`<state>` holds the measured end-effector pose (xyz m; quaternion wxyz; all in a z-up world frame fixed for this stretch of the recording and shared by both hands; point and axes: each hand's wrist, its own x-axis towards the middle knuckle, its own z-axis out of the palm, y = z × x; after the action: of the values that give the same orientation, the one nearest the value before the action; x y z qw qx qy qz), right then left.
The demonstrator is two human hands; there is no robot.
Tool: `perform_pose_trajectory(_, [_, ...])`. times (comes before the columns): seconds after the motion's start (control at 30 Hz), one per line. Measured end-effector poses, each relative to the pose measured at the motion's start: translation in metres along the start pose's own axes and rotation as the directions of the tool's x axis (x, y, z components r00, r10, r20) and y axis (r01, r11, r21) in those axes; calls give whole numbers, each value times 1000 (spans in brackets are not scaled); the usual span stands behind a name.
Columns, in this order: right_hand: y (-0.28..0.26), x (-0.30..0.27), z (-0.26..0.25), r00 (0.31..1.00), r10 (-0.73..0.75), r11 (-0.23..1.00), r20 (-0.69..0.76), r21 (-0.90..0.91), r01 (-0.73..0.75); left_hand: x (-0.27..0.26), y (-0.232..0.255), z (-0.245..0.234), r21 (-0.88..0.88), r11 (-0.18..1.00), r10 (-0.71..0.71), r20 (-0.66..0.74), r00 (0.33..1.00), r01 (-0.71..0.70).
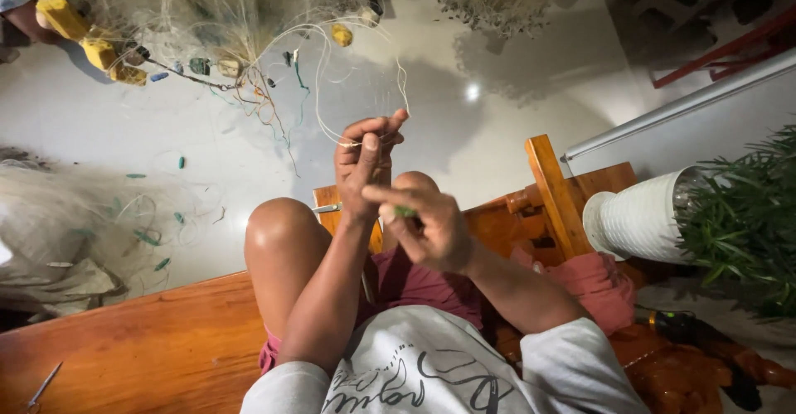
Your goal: Repairing or weaving a fishing net using a green plastic shuttle to thread through the mesh.
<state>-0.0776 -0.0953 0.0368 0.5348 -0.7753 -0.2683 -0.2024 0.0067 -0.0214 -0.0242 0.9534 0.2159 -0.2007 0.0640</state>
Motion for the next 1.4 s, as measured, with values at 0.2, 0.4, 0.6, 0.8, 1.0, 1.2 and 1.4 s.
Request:
perform_pose_trajectory(0.2, [-38,9,3,991,-91,996,94,29,89,-2,-1,-12,-123,992,15,19,1000,-13])
perform_pose_trajectory(0.4, [-43,-1,2,988,-32,999,153,2,32,-9,7,-13,-110,994,-18,35,999,22])
perform_pose_trajectory(0.6, [-46,-1,2,989,-77,994,123,82,68,-8,20,-7,-69,997,-13,52,999,16])
perform_pose_trajectory(0.8, [-19,-7,5,983,-172,956,-59,229,181,-10,23,-28,31,999,30,53,998,-31])
perform_pose_trajectory(1.0, [-24,20,-4,965,-237,938,108,283,199,-8,42,-31,359,924,114,75,991,-133])
perform_pose_trajectory(1.2, [-35,50,-29,837,-384,895,389,-65,441,-6,55,-20,513,819,249,89,964,-259])
perform_pose_trajectory(1.4, [16,88,-58,862,-380,684,336,-525,506,-3,64,-11,245,963,162,-188,969,-114])
